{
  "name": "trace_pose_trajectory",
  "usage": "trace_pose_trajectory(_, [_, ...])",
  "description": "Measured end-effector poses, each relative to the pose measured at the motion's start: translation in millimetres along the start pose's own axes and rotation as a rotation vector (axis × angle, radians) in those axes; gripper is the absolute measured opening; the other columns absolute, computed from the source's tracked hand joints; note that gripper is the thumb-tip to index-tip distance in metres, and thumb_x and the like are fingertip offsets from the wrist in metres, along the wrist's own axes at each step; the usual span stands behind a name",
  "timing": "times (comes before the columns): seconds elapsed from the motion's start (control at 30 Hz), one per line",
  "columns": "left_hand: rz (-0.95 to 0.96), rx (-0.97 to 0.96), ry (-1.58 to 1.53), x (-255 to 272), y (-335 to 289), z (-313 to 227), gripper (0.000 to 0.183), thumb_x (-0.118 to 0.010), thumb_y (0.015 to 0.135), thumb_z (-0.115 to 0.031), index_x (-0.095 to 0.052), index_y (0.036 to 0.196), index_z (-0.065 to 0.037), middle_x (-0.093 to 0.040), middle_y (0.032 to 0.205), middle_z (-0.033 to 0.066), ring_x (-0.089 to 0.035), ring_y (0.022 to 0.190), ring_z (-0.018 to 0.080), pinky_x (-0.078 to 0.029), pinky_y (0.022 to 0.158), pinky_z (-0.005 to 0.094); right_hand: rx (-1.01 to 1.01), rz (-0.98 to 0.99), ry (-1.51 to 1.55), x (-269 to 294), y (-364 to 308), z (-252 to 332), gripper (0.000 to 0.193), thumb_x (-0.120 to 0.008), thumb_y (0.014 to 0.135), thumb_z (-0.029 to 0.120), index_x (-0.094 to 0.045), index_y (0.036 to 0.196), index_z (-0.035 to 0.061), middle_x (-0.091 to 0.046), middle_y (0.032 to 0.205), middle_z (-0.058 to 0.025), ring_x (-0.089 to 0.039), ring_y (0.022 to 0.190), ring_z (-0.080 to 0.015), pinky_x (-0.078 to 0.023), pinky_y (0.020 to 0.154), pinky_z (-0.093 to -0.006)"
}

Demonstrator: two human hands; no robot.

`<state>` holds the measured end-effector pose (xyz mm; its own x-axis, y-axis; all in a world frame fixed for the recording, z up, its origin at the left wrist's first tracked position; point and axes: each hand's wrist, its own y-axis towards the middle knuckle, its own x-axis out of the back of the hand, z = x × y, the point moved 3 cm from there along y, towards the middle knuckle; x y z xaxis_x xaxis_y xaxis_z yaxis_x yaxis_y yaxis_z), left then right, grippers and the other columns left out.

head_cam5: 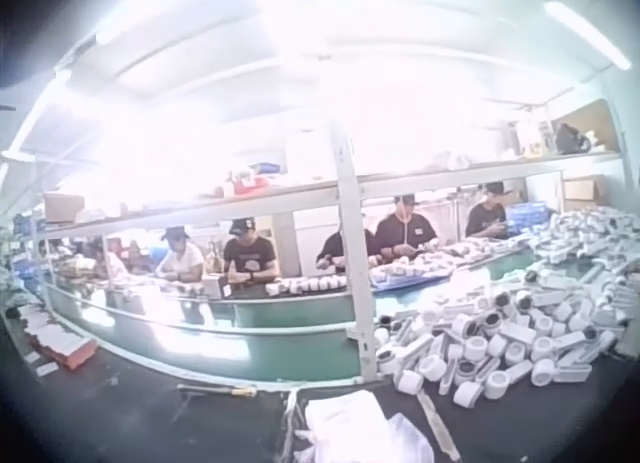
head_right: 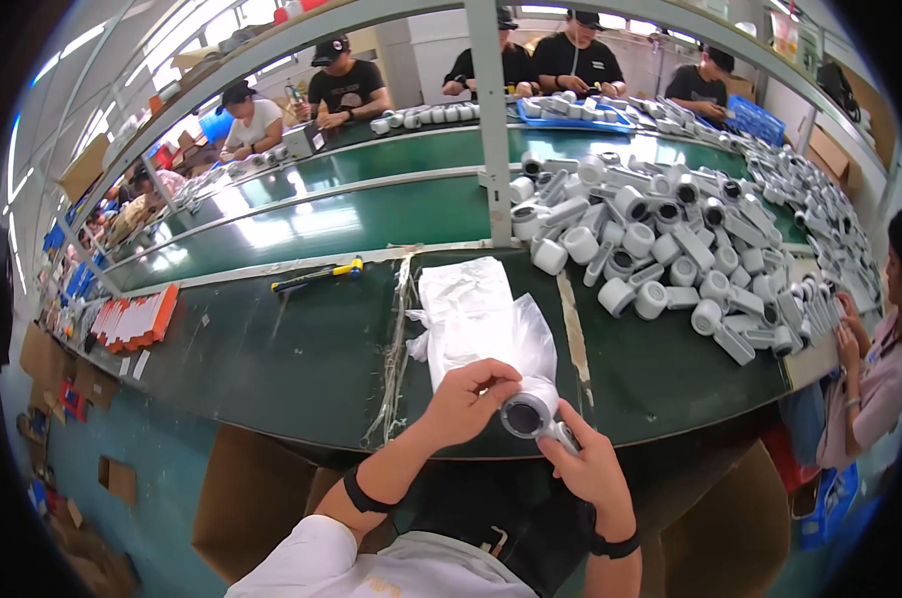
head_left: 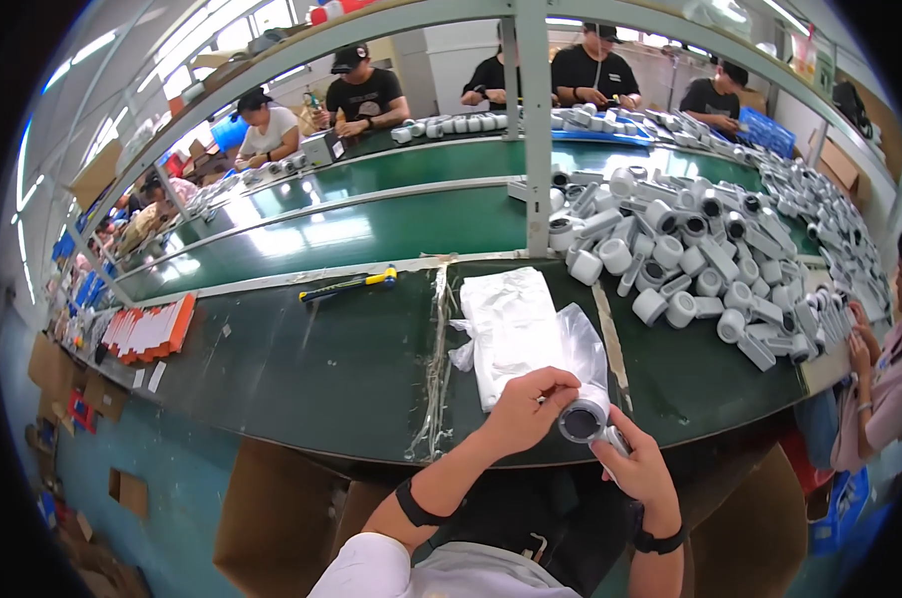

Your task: The person packages white plastic components by hand, picking up a component from a pile, sliding it into a plastic bag, and placing the bagged item into a cardboard box.

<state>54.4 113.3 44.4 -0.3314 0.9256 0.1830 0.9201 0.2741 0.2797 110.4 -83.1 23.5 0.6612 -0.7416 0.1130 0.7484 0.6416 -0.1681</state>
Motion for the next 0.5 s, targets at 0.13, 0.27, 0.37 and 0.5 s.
trace_pose_trajectory(0.13, [-0.088, -0.360, 0.172, -3.2, -6.7, -12.0, 0.015, -0.066, 0.085, 0.003, -0.066, 0.100, -0.001, -0.066, 0.099, 0.0127, -0.066, 0.084, 0.0267, -0.053, 0.075, 0.0311, -0.001, -0.175, -0.038, -10.4, 3.0, -2.7, 0.061, -0.069, 0.086, 0.016, -0.048, 0.141, 0.0014, -0.059, 0.075, -0.0006, -0.053, 0.058, -0.0066, -0.046, 0.053, -0.0226])
trace_pose_trajectory(0.27, [-0.029, -0.554, 0.378, -16.9, -13.8, -13.4, 0.025, -0.069, 0.077, 0.003, -0.066, 0.101, -0.003, -0.064, 0.102, 0.0114, -0.065, 0.085, 0.0303, -0.053, 0.073, 0.0347, 0.037, -0.252, -0.132, -17.4, 9.7, -1.7, 0.055, -0.066, 0.089, 0.013, -0.048, 0.140, -0.0002, -0.060, 0.078, -0.0010, -0.053, 0.059, -0.0068, -0.046, 0.052, -0.0224])
trace_pose_trajectory(0.37, [0.028, -0.674, 0.510, -28.2, -17.6, -21.4, 0.033, -0.071, 0.070, -0.002, -0.065, 0.103, -0.005, -0.064, 0.103, 0.0095, -0.064, 0.083, 0.0270, -0.051, 0.072, 0.0356, 0.120, -0.236, 0.026, -25.1, 19.1, -2.3, 0.056, -0.061, 0.092, 0.009, -0.041, 0.143, -0.0014, -0.063, 0.087, -0.0050, -0.055, 0.062, -0.0074, -0.047, 0.053, -0.0227])
trace_pose_trajectory(0.5, [-0.034, -0.713, 0.559, -28.2, -20.3, -22.2, 0.036, -0.070, 0.068, -0.004, -0.065, 0.103, -0.004, -0.063, 0.102, 0.0058, -0.062, 0.078, 0.0244, -0.050, 0.069, 0.0346, 0.229, -0.217, 0.179, -33.8, 21.6, -1.5, 0.064, -0.058, 0.094, 0.008, -0.027, 0.149, 0.0032, -0.064, 0.098, -0.0123, -0.059, 0.064, -0.0099, -0.049, 0.055, -0.0243])
